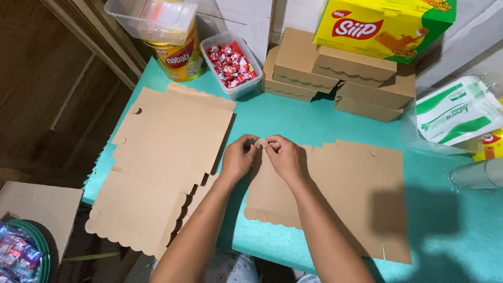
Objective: Folding and assembling small cardboard boxes from flat templates on a table.
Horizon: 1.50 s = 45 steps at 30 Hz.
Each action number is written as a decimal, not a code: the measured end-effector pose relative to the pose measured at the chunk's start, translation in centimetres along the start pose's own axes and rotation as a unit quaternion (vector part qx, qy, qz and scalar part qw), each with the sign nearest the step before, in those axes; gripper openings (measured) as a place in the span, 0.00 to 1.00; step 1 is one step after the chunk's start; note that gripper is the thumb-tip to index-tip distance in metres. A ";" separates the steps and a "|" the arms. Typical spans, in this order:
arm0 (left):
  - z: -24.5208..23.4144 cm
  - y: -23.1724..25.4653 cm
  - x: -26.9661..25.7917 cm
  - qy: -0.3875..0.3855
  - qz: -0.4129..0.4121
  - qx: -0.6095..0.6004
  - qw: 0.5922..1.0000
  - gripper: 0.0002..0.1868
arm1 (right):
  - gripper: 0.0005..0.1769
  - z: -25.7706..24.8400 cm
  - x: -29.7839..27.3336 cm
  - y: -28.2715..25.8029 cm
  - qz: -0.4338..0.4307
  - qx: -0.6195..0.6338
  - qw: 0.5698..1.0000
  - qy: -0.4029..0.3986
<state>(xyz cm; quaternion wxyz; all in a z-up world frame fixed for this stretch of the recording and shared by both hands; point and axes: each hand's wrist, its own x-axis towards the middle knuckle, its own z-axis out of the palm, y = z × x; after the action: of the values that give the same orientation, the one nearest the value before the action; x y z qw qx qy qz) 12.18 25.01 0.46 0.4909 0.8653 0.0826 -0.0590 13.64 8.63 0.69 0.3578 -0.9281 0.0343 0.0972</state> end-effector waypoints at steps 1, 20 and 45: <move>-0.2 0.3 -0.2 0.000 0.001 0.000 1.000 0.15 | 0.13 -0.3 -0.4 -0.5 0.000 0.000 1.000 0.001; 0.7 -2.9 -3.9 0.052 0.219 0.184 0.957 0.13 | 0.07 0.0 -2.6 1.3 -0.232 -0.071 0.968 0.057; 2.0 -4.5 -4.3 0.159 0.265 0.222 0.925 0.06 | 0.11 -1.4 -4.4 0.8 -0.293 -0.099 0.947 0.087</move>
<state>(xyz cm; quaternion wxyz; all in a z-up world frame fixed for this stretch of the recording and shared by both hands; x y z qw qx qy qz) 7.05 25.22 -3.50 0.2648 0.9404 -0.0875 0.1947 9.45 7.07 2.04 0.2721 -0.9328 -0.2183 -0.0901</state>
